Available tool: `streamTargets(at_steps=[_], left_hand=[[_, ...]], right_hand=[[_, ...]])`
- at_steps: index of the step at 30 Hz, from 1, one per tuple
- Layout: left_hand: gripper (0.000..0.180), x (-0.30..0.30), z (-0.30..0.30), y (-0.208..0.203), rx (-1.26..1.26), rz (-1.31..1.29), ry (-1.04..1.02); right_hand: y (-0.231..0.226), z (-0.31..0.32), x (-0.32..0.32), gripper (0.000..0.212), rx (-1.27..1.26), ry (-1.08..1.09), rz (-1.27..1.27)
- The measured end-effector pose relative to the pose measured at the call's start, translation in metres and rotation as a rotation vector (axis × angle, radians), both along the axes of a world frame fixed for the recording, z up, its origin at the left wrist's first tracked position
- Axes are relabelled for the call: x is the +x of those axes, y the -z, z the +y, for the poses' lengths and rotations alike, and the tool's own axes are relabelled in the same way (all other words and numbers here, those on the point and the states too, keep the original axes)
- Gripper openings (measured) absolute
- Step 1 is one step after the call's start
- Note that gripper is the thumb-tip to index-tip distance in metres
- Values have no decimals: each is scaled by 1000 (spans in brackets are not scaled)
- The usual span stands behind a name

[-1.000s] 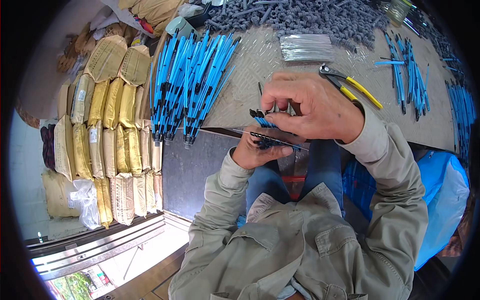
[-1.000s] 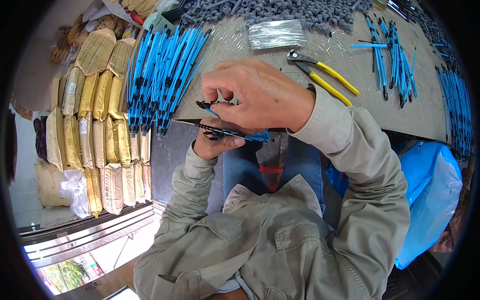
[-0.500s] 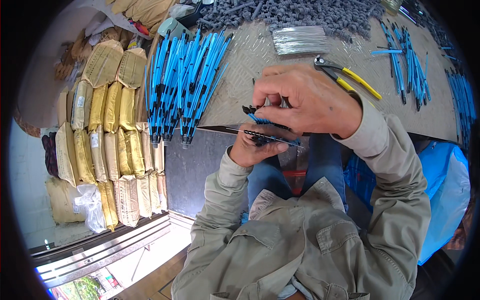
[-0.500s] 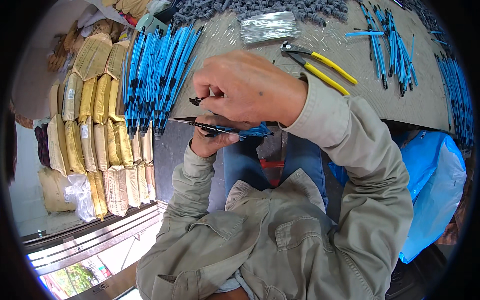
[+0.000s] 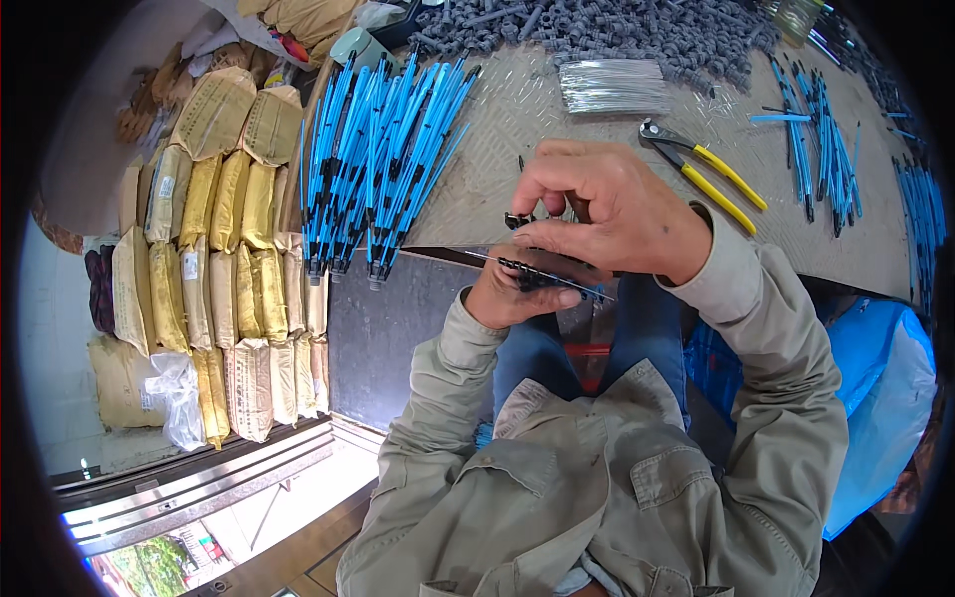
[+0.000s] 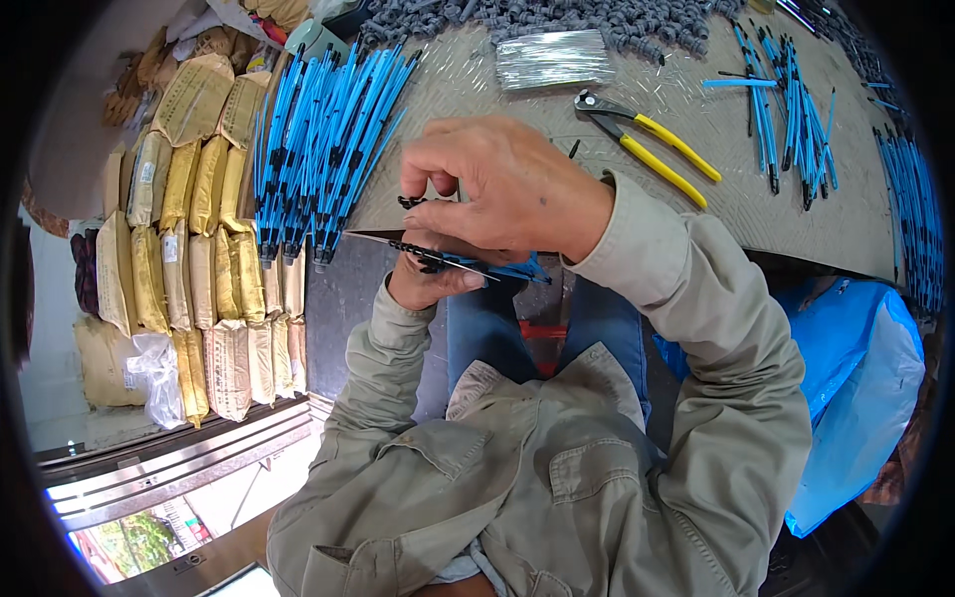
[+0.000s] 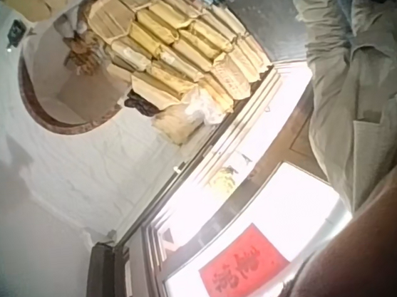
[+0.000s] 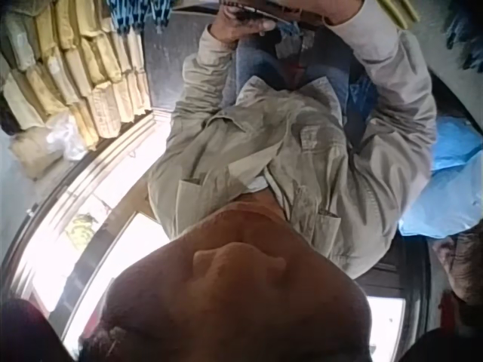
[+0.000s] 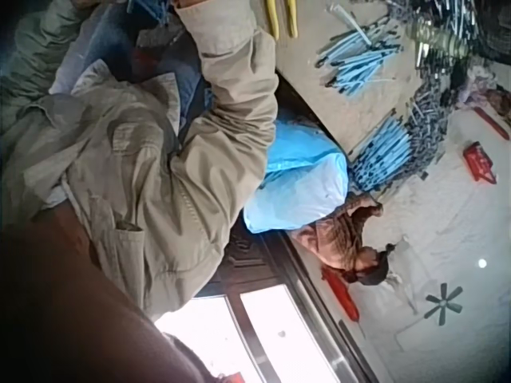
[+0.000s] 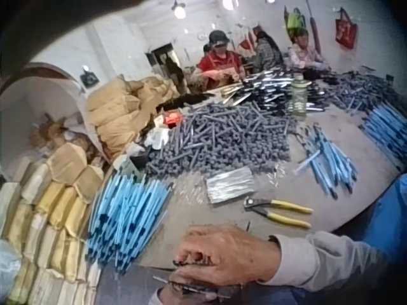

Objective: The person assembles blue plastic components with grey connectors using pliers at a manufacturing workbench.

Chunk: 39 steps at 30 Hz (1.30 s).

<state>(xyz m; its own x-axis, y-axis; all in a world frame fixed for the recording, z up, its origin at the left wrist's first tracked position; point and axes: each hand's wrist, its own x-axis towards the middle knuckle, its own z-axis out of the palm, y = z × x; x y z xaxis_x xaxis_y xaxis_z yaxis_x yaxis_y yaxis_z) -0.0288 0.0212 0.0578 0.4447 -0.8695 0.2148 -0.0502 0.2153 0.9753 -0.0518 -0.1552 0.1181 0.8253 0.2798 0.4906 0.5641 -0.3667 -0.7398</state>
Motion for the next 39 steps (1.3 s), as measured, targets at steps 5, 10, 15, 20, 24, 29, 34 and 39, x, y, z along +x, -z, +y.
streamTargets(at_steps=[5, 10, 15, 20, 24, 29, 34, 39], left_hand=[[22, -5, -4, -6, 14, -13, -54], [23, -9, 3, 2, 100, 35, -165], [27, -6, -8, -10, 31, 66, -61], [28, -3, -7, -12, 65, 49, -43], [27, -2, -8, -10, 95, 38, -51], [25, 1, -4, -5, 76, 51, 4], [23, 10, -5, -4, 64, -36, 98], [23, 5, -5, 0, -37, 113, 16]], right_hand=[[1, 2, 0, 21, -31, 47, -96], [-24, -20, -29, 20, -315, 227, -102], [-20, -42, -50, 18, -442, 225, -47], [-2, -53, -47, 20, -330, 183, 67], [50, -66, -45, 45, -277, 154, 88], [80, -47, -27, 62, -528, 73, 65], [79, -41, -8, 60, -650, -46, -46], [90, -40, -21, 70, -689, 126, -241]])
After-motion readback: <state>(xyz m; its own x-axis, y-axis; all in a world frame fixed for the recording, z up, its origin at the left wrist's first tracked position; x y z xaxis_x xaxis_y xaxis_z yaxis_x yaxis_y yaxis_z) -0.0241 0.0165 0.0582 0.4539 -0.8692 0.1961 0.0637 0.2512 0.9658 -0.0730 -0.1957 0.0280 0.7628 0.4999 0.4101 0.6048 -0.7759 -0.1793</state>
